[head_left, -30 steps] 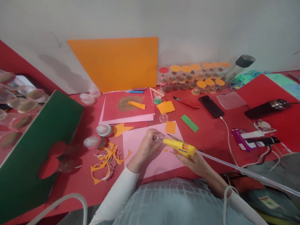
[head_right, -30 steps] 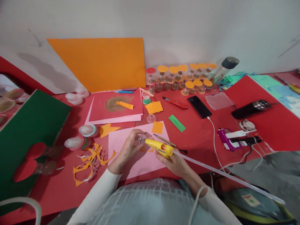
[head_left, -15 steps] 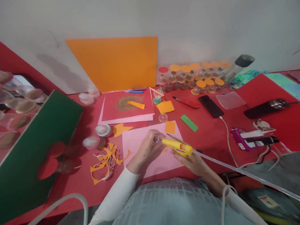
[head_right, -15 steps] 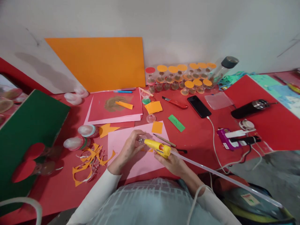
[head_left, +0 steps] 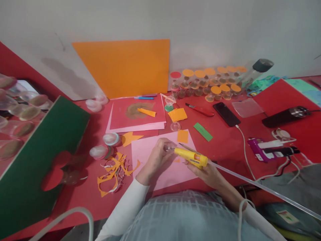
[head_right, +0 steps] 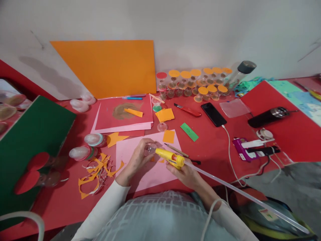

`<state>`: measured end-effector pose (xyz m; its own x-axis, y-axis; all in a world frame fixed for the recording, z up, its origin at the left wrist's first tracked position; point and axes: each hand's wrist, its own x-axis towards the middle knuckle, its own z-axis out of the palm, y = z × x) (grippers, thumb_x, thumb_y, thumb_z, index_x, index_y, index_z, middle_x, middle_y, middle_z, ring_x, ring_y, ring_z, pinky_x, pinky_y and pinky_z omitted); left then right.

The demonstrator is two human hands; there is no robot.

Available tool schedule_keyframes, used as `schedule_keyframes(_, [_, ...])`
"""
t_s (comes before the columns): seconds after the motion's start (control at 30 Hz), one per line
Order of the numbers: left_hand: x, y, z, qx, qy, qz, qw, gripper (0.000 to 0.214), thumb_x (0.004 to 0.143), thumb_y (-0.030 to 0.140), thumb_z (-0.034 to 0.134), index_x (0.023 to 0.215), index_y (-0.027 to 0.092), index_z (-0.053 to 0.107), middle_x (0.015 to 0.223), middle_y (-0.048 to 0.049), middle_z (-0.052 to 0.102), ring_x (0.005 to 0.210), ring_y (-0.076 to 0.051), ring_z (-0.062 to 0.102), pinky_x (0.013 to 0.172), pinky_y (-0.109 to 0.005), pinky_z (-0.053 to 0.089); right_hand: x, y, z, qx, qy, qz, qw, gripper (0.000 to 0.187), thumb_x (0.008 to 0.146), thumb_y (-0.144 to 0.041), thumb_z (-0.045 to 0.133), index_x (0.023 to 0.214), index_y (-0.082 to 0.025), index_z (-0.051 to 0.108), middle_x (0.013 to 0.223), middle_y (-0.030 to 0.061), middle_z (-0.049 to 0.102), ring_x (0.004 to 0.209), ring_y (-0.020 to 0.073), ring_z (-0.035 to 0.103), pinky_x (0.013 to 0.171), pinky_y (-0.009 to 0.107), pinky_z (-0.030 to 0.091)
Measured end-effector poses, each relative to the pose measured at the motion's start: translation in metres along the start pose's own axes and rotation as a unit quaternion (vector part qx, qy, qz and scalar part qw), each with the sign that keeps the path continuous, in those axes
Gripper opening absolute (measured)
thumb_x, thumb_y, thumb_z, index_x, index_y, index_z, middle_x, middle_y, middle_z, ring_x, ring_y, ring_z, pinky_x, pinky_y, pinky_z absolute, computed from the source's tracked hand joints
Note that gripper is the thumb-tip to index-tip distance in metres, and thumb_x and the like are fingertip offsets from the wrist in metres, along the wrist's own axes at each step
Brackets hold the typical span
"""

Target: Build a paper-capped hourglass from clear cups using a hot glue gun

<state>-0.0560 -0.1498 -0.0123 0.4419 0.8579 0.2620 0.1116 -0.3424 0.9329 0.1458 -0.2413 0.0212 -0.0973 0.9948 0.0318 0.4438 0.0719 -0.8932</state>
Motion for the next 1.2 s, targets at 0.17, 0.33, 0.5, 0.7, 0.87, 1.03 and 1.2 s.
schedule_keyframes(0.17, [-0.003, 0.001, 0.004, 0.0, 0.006, -0.006, 1.0, 0.027, 0.09, 0.041, 0.066, 0.107, 0.023, 0.054, 0.104, -0.0072, 0.065, 0.085, -0.018, 0.065, 0.068, -0.029, 0.052, 0.001, 0.001, 0.003, 0.029, -0.01, 0.025, 0.999, 0.019, 0.092, -0.038, 0.061, 0.094, -0.024, 0.074, 0.086, 0.007, 0.076, 0.087, 0.0236, 0.073, 0.083, 0.034, 0.061])
schedule_keyframes(0.33, [-0.002, 0.0, 0.003, -0.009, -0.003, -0.007, 1.0, 0.027, 0.091, 0.041, 0.065, 0.108, 0.023, 0.055, 0.105, -0.0076, 0.066, 0.085, -0.018, 0.065, 0.067, -0.029, 0.052, 0.001, 0.0, 0.006, 0.038, -0.015, 0.044, 0.998, 0.029, 0.093, -0.045, 0.059, 0.095, -0.021, 0.074, 0.082, 0.0066, 0.075, 0.082, 0.0226, 0.073, 0.084, 0.034, 0.061])
schedule_keyframes(0.5, [0.0, -0.002, -0.001, -0.006, 0.001, -0.012, 1.0, 0.024, 0.09, 0.035, 0.066, 0.107, 0.023, 0.054, 0.104, -0.0078, 0.067, 0.087, -0.019, 0.066, 0.069, -0.03, 0.052, 0.001, -0.001, 0.003, 0.031, -0.031, 0.043, 0.998, 0.028, 0.093, -0.044, 0.059, 0.098, -0.022, 0.075, 0.086, 0.0079, 0.076, 0.086, 0.024, 0.073, 0.086, 0.035, 0.061])
schedule_keyframes(0.7, [-0.002, -0.003, 0.004, 0.001, -0.001, -0.004, 1.0, 0.025, 0.089, 0.035, 0.067, 0.107, 0.023, 0.055, 0.105, -0.0073, 0.066, 0.082, -0.017, 0.065, 0.066, -0.029, 0.052, 0.002, 0.003, 0.006, 0.037, -0.032, 0.042, 0.998, 0.03, 0.096, -0.045, 0.056, 0.101, -0.023, 0.074, 0.08, 0.0056, 0.076, 0.08, 0.0228, 0.073, 0.085, 0.034, 0.062])
schedule_keyframes(0.87, [0.0, -0.003, 0.0, 0.005, 0.002, -0.014, 1.0, 0.025, 0.088, 0.034, 0.069, 0.106, 0.022, 0.057, 0.104, -0.0084, 0.067, 0.089, -0.019, 0.067, 0.069, -0.029, 0.054, 0.0, 0.006, 0.005, 0.02, -0.023, 0.05, 0.998, 0.025, 0.093, -0.041, 0.059, 0.091, -0.022, 0.075, 0.083, 0.0069, 0.076, 0.089, 0.0249, 0.073, 0.092, 0.038, 0.06])
schedule_keyframes(1.03, [0.001, -0.001, -0.003, -0.004, 0.003, -0.027, 1.0, 0.027, 0.087, 0.035, 0.07, 0.107, 0.022, 0.056, 0.105, -0.0082, 0.068, 0.09, -0.019, 0.068, 0.07, -0.029, 0.055, -0.003, 0.004, -0.001, 0.054, -0.026, 0.045, 0.997, 0.021, 0.091, -0.037, 0.061, 0.092, -0.021, 0.075, 0.087, 0.007, 0.077, 0.086, 0.0238, 0.075, 0.08, 0.032, 0.063])
schedule_keyframes(1.2, [0.001, -0.003, -0.002, -0.008, 0.011, -0.031, 0.999, 0.029, 0.088, 0.039, 0.07, 0.106, 0.022, 0.055, 0.105, -0.0079, 0.07, 0.086, -0.018, 0.068, 0.07, -0.03, 0.055, -0.005, -0.001, -0.007, 0.05, -0.013, 0.037, 0.998, 0.024, 0.09, -0.036, 0.061, 0.103, -0.021, 0.075, 0.094, 0.0085, 0.078, 0.089, 0.0242, 0.075, 0.08, 0.031, 0.063])
